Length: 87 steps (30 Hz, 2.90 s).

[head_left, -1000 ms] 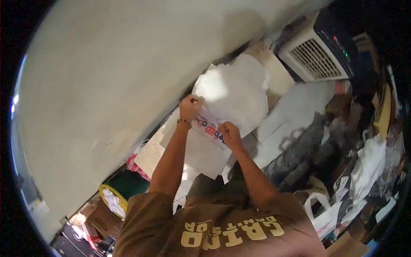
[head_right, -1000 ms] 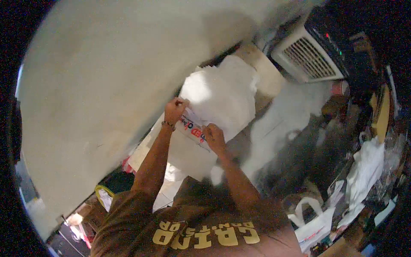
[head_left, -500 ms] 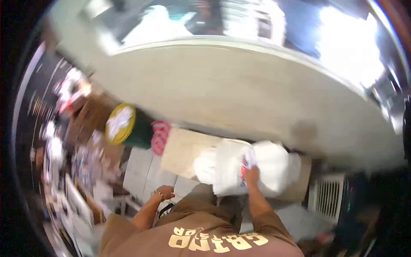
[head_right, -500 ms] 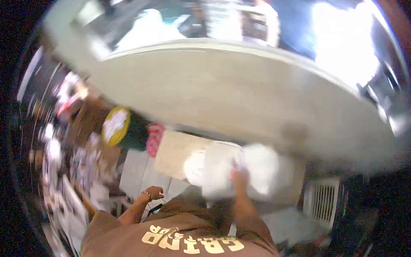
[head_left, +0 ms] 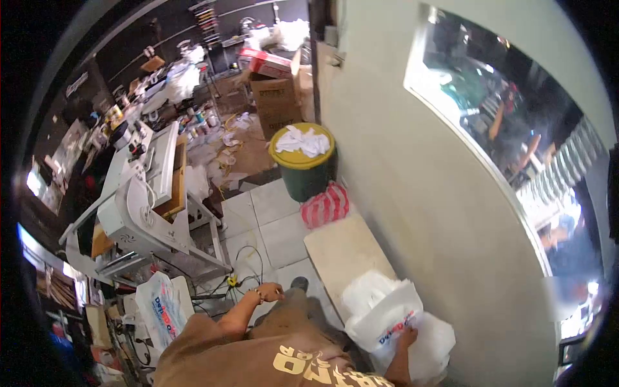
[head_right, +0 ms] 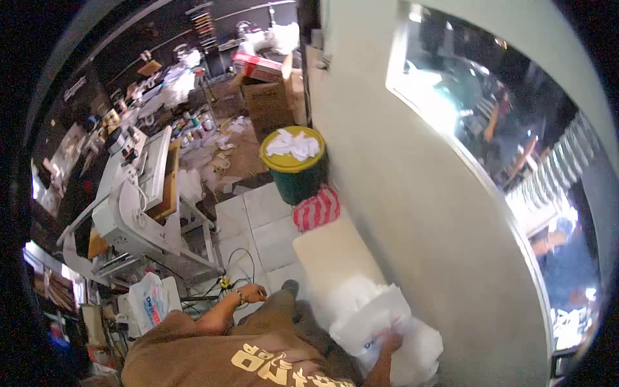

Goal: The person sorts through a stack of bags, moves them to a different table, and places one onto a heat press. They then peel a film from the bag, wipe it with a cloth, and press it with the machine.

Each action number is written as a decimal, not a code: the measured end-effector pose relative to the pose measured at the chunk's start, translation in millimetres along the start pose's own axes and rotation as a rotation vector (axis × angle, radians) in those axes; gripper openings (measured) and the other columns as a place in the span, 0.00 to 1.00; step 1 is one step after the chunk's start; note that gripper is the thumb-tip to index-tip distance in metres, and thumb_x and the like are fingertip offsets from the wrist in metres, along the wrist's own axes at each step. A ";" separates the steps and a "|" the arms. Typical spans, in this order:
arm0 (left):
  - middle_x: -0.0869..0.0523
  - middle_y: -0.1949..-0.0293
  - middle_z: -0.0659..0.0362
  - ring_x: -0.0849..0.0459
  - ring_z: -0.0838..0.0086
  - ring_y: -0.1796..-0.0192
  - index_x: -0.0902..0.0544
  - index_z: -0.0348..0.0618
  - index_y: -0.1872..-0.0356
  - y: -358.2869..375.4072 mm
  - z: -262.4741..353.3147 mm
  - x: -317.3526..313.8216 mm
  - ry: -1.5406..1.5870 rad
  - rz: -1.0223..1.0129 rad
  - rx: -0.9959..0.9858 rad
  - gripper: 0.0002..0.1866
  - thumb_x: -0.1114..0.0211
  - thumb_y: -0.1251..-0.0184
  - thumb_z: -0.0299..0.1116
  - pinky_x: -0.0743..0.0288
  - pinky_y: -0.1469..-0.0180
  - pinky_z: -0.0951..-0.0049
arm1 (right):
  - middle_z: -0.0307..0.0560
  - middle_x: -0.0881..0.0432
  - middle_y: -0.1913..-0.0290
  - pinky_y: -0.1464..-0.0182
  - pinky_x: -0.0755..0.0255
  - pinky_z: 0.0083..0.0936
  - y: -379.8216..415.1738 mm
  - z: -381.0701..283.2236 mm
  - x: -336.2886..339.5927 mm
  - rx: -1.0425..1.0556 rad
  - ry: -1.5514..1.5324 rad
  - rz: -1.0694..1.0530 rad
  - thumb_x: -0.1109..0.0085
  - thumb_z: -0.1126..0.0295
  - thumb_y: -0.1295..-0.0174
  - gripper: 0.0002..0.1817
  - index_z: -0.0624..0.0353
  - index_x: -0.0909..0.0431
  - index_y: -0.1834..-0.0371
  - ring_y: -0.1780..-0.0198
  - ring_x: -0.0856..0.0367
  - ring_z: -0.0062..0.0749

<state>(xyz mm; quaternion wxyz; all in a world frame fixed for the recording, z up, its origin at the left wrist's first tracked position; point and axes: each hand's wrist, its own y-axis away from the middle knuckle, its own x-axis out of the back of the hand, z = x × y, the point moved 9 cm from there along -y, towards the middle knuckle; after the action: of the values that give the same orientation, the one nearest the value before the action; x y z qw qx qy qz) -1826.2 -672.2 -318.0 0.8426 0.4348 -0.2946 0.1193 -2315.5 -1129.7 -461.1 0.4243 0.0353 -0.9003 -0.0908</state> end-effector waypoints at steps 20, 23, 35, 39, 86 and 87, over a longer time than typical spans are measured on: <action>0.12 0.47 0.50 0.13 0.60 0.47 0.15 0.40 0.44 -167.2 -7.4 232.8 0.703 0.087 -0.466 0.28 0.33 0.31 0.55 0.21 0.45 0.59 | 0.40 0.37 0.78 0.70 0.39 0.32 183.2 -622.5 -56.4 0.536 -0.202 -0.087 0.23 0.65 0.57 0.25 0.61 0.38 0.79 0.72 0.39 0.28; 0.12 0.47 0.50 0.13 0.60 0.47 0.15 0.40 0.44 -151.8 -72.7 303.4 0.898 0.256 -0.371 0.28 0.33 0.31 0.55 0.21 0.45 0.59 | 0.42 0.35 0.77 0.69 0.37 0.33 219.9 -718.8 -112.2 0.692 -0.291 -0.193 0.23 0.64 0.56 0.24 0.62 0.35 0.78 0.72 0.38 0.28; 0.12 0.47 0.50 0.14 0.60 0.47 0.16 0.39 0.43 -129.7 -278.8 483.6 1.216 0.734 -0.075 0.28 0.33 0.31 0.54 0.21 0.44 0.59 | 0.48 0.31 0.81 0.73 0.36 0.33 378.4 -1066.1 -295.0 0.950 -0.484 -0.704 0.23 0.63 0.47 0.23 0.67 0.30 0.78 0.75 0.38 0.25; 0.12 0.47 0.50 0.14 0.60 0.47 0.16 0.39 0.43 -139.1 -316.1 547.1 1.220 0.790 0.023 0.28 0.33 0.31 0.54 0.21 0.44 0.58 | 0.55 0.23 0.78 0.71 0.31 0.35 419.4 -1168.3 -362.7 1.225 -0.573 -0.797 0.25 0.64 0.46 0.18 0.67 0.23 0.74 0.77 0.29 0.33; 0.16 0.42 0.46 0.17 0.57 0.41 0.24 0.35 0.34 -372.0 -876.3 1381.6 1.160 1.373 0.183 0.28 0.36 0.27 0.44 0.23 0.41 0.56 | 0.55 0.21 0.81 0.72 0.29 0.42 627.9 -2064.4 -1178.2 1.667 -0.258 -0.901 0.34 0.63 0.63 0.11 0.60 0.19 0.82 0.76 0.21 0.53; 0.16 0.42 0.46 0.17 0.57 0.41 0.24 0.35 0.34 -397.5 -890.1 1415.9 1.159 1.354 0.167 0.28 0.36 0.27 0.44 0.23 0.41 0.56 | 0.55 0.21 0.81 0.72 0.29 0.42 620.2 -2080.0 -1192.9 1.655 -0.251 -0.881 0.34 0.63 0.63 0.11 0.60 0.19 0.82 0.76 0.21 0.53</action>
<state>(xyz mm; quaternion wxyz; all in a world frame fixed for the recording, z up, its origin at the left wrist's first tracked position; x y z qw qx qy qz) -165.1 -271.3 -130.5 0.5739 0.0991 -0.0065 0.8129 55.6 -631.2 52.2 0.0920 0.6520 -0.6235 0.4215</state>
